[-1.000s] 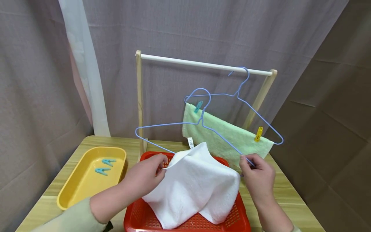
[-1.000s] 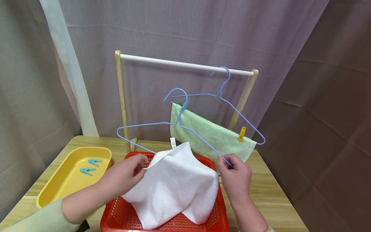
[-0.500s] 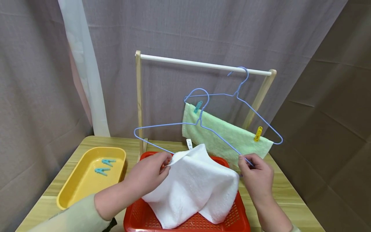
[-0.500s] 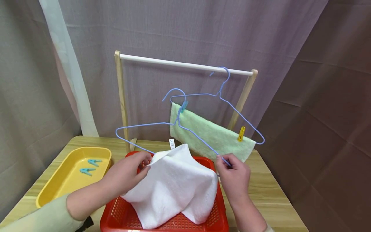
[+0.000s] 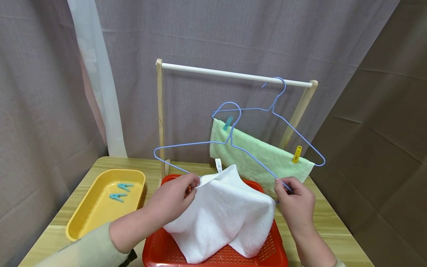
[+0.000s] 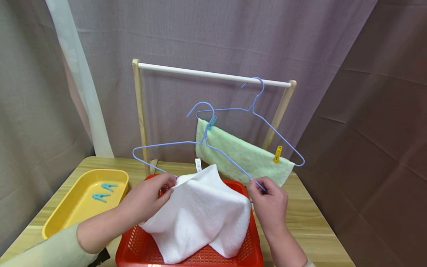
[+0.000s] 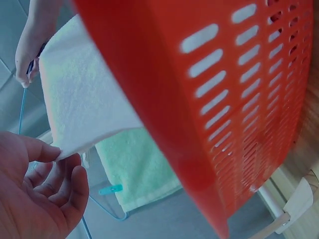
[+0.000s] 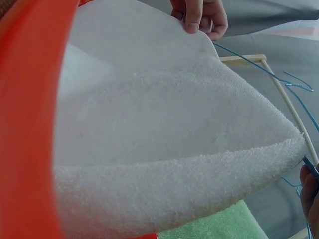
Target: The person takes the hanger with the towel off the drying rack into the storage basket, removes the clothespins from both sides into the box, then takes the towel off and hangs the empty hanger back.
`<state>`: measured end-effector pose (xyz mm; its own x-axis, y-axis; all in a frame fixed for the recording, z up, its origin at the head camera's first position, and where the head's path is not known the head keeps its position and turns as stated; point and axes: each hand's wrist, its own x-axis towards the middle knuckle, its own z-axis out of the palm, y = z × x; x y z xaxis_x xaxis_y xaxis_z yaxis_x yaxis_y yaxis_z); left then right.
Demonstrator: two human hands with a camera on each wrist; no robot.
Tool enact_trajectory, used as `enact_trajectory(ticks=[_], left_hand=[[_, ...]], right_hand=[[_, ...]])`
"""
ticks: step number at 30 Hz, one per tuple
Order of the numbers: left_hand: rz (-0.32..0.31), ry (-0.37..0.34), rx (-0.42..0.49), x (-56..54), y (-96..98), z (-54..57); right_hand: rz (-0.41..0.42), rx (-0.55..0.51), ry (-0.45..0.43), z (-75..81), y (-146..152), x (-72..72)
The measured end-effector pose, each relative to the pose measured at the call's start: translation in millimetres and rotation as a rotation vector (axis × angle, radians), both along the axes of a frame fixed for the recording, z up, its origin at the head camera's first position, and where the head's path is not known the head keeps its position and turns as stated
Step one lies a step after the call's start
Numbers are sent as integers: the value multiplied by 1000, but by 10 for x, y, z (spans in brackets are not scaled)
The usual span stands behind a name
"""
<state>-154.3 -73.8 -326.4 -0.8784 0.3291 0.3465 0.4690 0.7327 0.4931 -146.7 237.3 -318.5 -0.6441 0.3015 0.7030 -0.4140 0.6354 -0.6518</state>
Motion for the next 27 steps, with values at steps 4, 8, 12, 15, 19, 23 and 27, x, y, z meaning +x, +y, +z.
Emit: enact_trajectory(ticks=[4, 8, 12, 15, 19, 23, 27], left_hand=[[-2, -34, 19, 14, -6, 0], [-4, -39, 32, 23, -13, -7], [-2, -34, 32, 35, -21, -13], [-1, -37, 36, 41, -26, -16], [3, -43, 42, 48, -32, -18], [12, -64, 52, 55, -36, -22], [21, -88, 64, 60, -43, -24]], right_hand=[[-3, -5, 1, 2, 4, -6], [-4, -10, 1, 4, 14, -15], [-14, -15, -2, 7, 25, -28], [-26, -16, -5, 8, 33, -35], [-24, -23, -10, 7, 41, -40], [-20, -32, -18, 4, 42, -39], [-21, -35, -27, 2, 42, -34]])
